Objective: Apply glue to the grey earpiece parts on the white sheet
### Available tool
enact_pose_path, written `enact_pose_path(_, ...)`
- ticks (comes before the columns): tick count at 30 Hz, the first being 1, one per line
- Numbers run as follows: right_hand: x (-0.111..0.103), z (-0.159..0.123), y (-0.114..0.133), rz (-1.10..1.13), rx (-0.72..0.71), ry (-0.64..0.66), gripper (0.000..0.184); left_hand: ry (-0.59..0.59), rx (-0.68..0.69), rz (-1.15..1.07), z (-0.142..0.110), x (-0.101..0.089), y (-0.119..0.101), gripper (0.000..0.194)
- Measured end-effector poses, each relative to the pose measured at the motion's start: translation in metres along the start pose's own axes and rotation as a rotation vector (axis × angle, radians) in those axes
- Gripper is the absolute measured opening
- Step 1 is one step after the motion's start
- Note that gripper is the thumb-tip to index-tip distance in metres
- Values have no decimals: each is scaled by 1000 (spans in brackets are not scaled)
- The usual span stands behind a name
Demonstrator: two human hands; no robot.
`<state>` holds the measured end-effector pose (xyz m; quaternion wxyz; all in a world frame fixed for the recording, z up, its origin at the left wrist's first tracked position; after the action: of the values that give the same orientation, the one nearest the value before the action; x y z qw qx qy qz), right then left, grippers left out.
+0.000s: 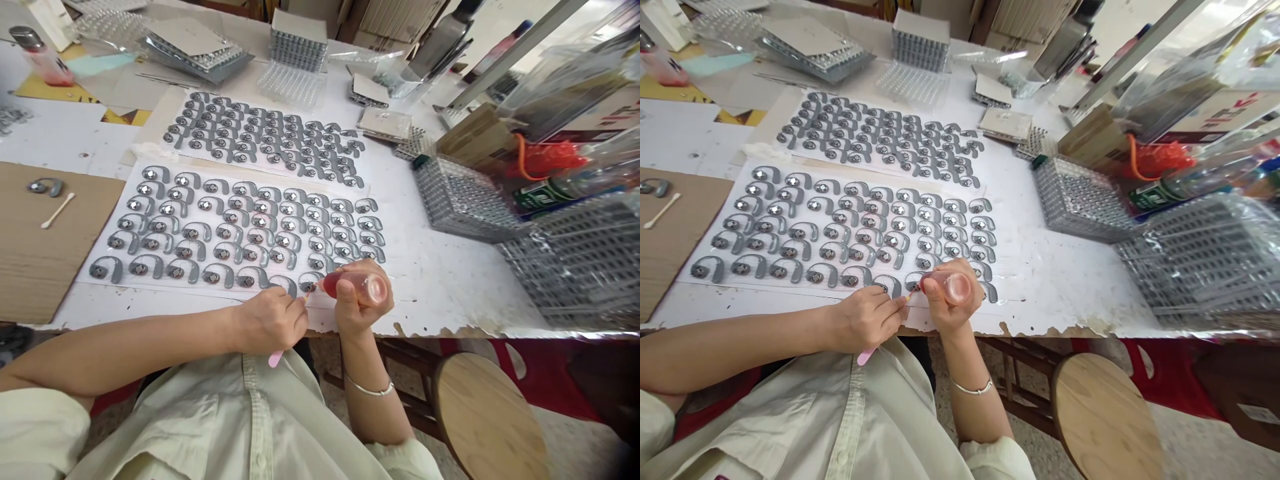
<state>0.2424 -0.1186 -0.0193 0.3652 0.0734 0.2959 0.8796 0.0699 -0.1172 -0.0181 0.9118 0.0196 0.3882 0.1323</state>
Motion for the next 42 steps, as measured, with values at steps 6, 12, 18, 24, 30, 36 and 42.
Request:
enact_pose_path(6,-1,1,0,-6,-29,-8,14,-34,-15,-7,2,-1,1,19)
enact_pose_path(12,-2,1,0,-6,-25,-13,14,-56,-26,-21,1,-1,1,16)
enact_pose_path(18,-13,-4,6,17,80,-260,28,-27,-29,-31,1,-2,2,16)
enact_pose_path(24,-24,-15,8,-117,138,-214,30,-24,-31,-43,1,-1,3,19)
enact_pose_path(30,-21,-15,4,-104,124,-138,18,-12,-37,-44,1,-1,3,21)
enact_pose_path(36,-18,-16,3,-87,86,-128,14,20,-12,-31,-3,1,2,22)
enact_pose_path(42,-17,-15,4,-104,86,-109,13,11,-8,-40,-2,1,2,20)
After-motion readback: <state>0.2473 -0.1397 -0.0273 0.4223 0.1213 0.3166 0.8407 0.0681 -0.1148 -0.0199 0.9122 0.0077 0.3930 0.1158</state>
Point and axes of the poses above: each hand's wrist, its own z-axis towards the middle knuckle, its own x-axis out of the palm, y = z × x, the point moved 2 cm from there along z, towards the middle knuckle, and after that the axes turned 10 degrees about -y, right-handed, at the moved point
